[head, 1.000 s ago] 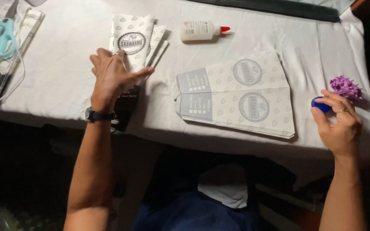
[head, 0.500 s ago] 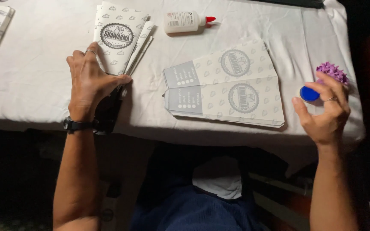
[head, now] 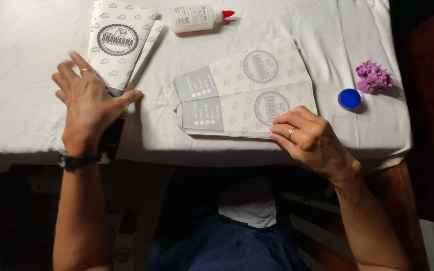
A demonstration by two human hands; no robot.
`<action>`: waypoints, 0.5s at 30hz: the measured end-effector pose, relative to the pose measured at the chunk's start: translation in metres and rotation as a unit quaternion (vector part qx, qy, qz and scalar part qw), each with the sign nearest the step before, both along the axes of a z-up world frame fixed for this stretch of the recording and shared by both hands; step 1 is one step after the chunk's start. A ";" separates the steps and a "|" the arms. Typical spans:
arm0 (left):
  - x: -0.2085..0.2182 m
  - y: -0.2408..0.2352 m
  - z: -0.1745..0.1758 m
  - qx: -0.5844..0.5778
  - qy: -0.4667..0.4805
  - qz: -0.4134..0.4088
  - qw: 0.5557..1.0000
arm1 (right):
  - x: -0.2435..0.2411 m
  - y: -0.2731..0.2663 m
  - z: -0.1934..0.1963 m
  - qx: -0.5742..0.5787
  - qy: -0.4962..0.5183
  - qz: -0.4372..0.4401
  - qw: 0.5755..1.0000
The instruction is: The person folds flat printed paper sheets into cone-shaped wrappers, applies glue to the edges, and presses them to seal. They repeat this process for multiple cones, stacking finished units on the table.
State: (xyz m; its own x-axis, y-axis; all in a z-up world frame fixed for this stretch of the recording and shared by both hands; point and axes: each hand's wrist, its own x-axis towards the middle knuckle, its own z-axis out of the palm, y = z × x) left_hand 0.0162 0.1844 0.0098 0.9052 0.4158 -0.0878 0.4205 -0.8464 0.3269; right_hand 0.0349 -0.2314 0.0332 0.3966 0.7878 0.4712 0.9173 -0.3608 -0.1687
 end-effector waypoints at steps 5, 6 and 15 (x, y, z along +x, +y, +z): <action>-0.008 -0.031 -0.024 0.108 -0.371 -0.225 0.894 | 0.007 -0.004 -0.004 -0.051 -0.063 0.016 0.997; -0.012 -0.047 -0.027 0.109 -0.371 -0.223 0.895 | 0.007 -0.005 -0.009 -0.051 -0.064 0.018 0.997; -0.053 -0.087 -0.020 -0.100 -0.221 -0.269 0.932 | -0.001 -0.058 -0.017 -0.040 -0.007 -0.196 0.980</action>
